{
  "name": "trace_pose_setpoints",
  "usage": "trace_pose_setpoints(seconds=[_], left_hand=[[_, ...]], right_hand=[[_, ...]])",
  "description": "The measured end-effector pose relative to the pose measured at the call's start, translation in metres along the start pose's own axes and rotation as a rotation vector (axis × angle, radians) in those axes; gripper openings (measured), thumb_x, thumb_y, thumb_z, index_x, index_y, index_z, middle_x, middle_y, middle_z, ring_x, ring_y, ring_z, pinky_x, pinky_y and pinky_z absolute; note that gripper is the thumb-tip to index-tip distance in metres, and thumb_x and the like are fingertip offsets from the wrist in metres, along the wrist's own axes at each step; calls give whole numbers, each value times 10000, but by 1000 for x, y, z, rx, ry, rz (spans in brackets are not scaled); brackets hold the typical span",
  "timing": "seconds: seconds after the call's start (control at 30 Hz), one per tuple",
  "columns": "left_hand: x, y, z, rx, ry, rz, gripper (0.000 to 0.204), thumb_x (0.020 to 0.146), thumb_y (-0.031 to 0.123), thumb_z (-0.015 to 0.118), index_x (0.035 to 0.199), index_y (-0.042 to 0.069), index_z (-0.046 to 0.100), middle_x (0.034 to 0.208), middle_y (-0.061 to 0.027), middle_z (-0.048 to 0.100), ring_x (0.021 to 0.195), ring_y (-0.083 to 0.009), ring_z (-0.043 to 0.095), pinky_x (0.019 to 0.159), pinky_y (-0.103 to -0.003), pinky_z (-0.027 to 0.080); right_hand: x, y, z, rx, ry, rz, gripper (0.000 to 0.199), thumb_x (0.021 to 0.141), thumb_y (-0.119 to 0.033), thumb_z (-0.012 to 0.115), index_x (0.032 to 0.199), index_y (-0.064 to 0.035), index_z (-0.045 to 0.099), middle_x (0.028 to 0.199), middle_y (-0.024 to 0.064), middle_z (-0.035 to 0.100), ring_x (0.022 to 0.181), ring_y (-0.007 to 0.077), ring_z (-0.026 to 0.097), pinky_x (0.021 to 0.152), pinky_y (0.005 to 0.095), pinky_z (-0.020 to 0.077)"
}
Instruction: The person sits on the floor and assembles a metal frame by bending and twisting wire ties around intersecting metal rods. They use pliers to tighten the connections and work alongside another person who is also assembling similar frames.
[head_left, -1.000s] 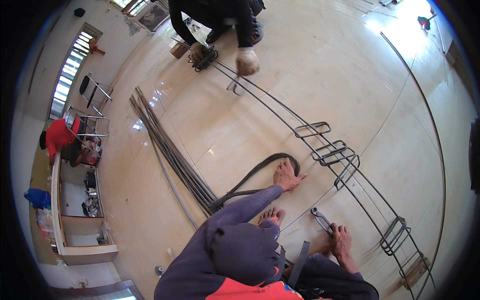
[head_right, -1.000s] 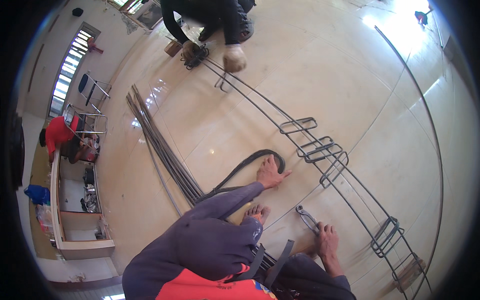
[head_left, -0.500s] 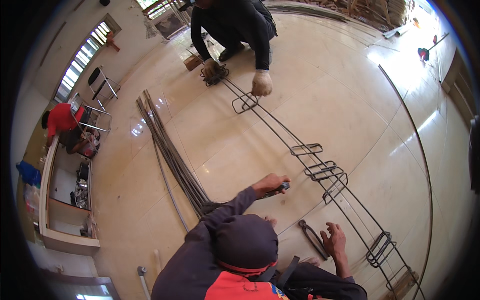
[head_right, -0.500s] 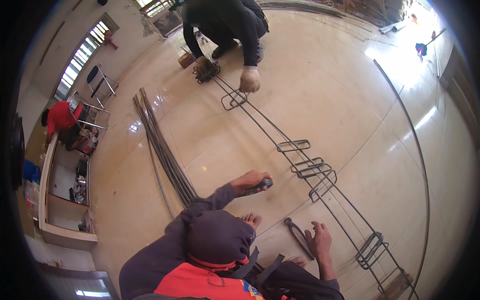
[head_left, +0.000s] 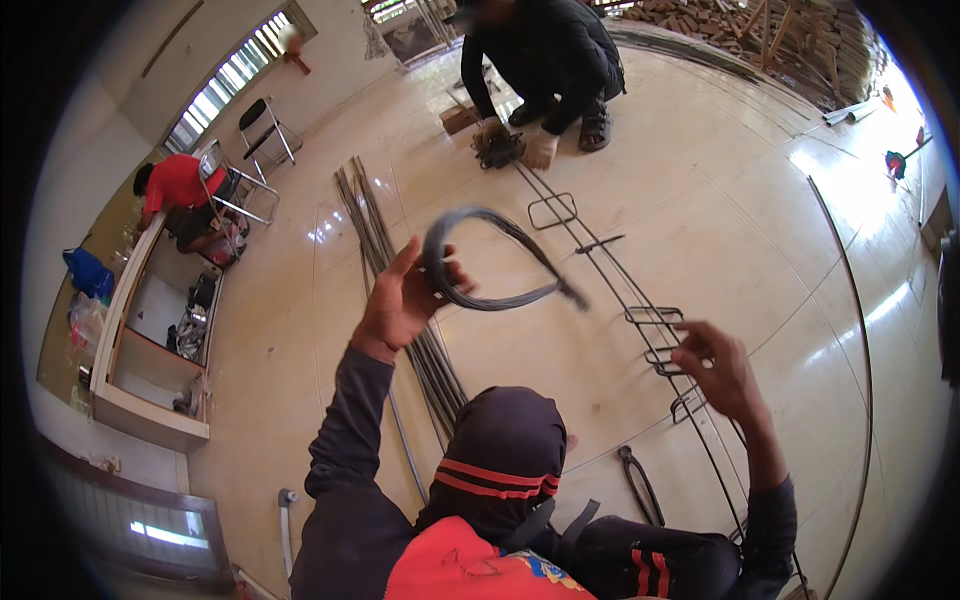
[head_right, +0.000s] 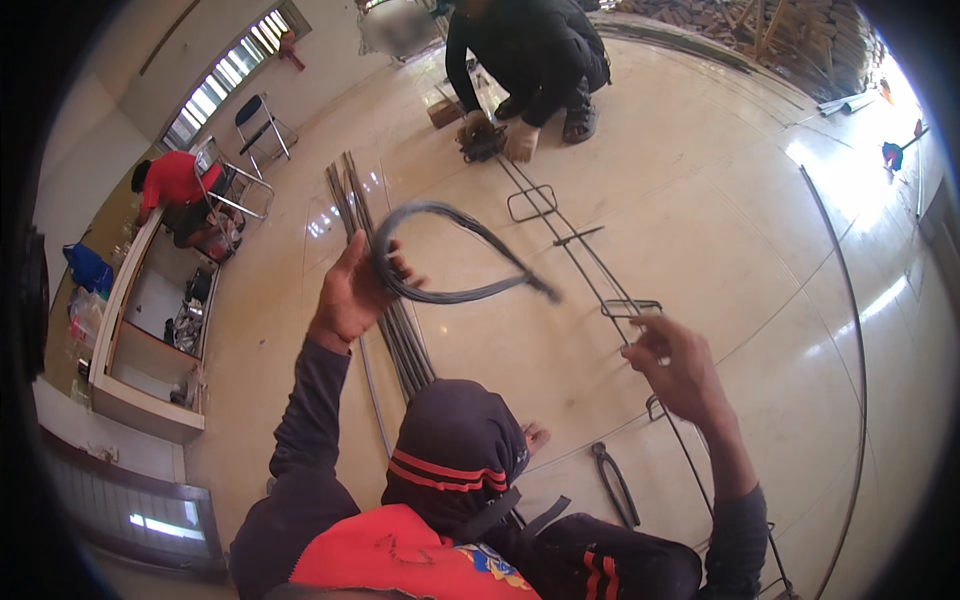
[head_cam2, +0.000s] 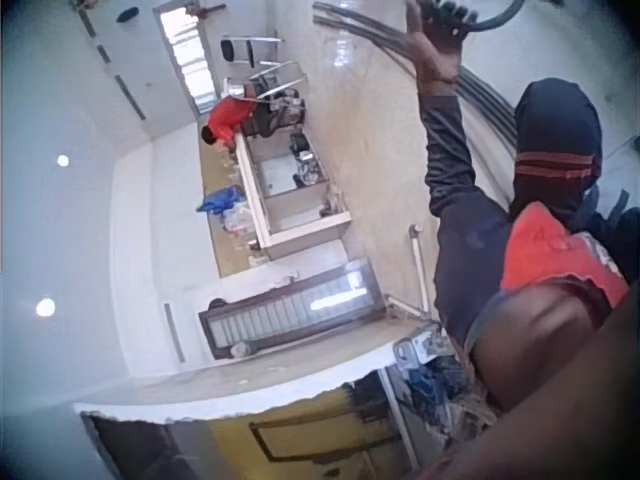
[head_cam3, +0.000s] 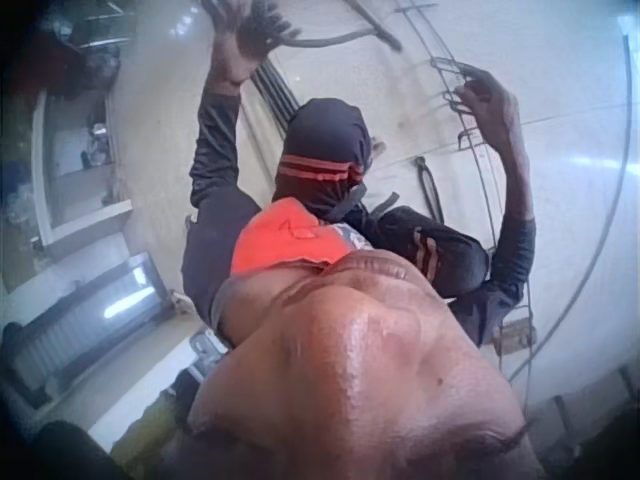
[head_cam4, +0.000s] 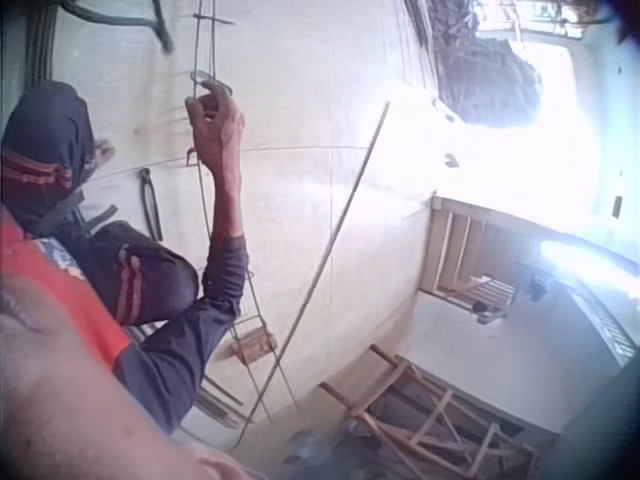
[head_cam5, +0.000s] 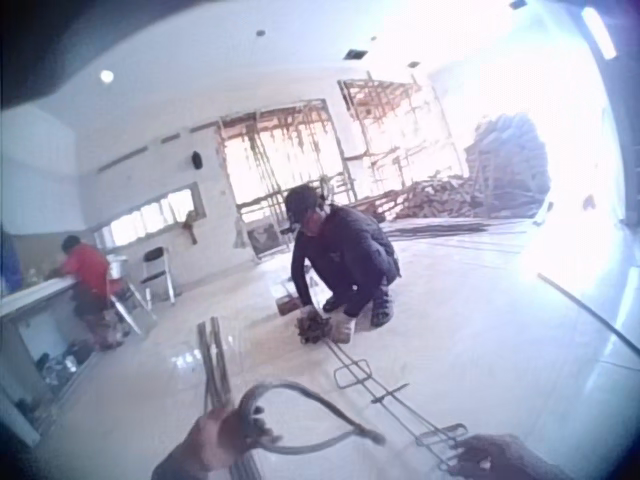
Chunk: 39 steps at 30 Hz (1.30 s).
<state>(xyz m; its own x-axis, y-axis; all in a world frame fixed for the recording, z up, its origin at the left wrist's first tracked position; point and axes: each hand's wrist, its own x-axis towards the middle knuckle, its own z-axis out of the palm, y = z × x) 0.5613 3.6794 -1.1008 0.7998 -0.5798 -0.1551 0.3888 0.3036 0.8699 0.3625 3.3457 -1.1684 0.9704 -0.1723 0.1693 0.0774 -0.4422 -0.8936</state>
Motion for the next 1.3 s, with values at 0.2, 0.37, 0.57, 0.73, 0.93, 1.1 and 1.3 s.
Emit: trace_pose_setpoints(seconds=[0.2,0.37,0.57,0.73,0.93,1.1,1.3], left_hand=[[11,-105,11,-389,130,-339,403,912,340,548,1111,-8,510,923,-148,620,976,-297,588,970,-497,423],[-3,-116,41,-185,-78,-269,393,904,194,577,1198,-28,440,826,-36,517,828,-159,530,795,-333,469],[-26,-89,56,39,-206,-168,534,878,192,614,1261,-90,370,784,10,447,732,-80,493,682,-243,456],[-35,-84,59,177,-175,10,490,873,202,638,1211,-96,444,814,-35,548,719,-104,564,691,-239,464],[-19,-106,63,318,-111,120,363,892,207,621,1102,-75,533,969,-83,565,744,-94,561,709,-234,460],[-13,-119,56,334,-109,29,440,907,245,601,1187,-75,491,836,-35,583,748,-79,560,701,-213,454],[-7,-126,59,334,-63,-22,444,916,248,588,1205,-72,485,777,-24,578,721,-80,560,693,-209,445]], right_hand=[[42,-24,26,-162,-27,-188,270,813,-158,658,1018,10,605,767,121,637,727,237,627,679,329,484],[15,-23,62,-75,-154,-17,245,811,-171,667,974,8,627,800,115,646,783,235,636,704,330,477],[3,-48,75,71,-161,-175,254,771,-190,717,961,-31,661,831,93,650,788,214,639,687,317,479],[0,-60,89,171,-162,-232,220,761,-193,731,903,-32,684,813,92,657,751,209,628,657,324,482],[5,-44,99,266,-61,-87,147,804,-139,638,866,-14,684,792,137,663,695,242,644,635,329,488],[4,-38,92,218,-92,52,154,819,-117,615,882,8,678,810,144,677,733,227,665,669,316,504],[1,-27,97,236,-119,47,159,807,-105,644,883,33,666,819,130,671,731,203,656,688,318,503]])
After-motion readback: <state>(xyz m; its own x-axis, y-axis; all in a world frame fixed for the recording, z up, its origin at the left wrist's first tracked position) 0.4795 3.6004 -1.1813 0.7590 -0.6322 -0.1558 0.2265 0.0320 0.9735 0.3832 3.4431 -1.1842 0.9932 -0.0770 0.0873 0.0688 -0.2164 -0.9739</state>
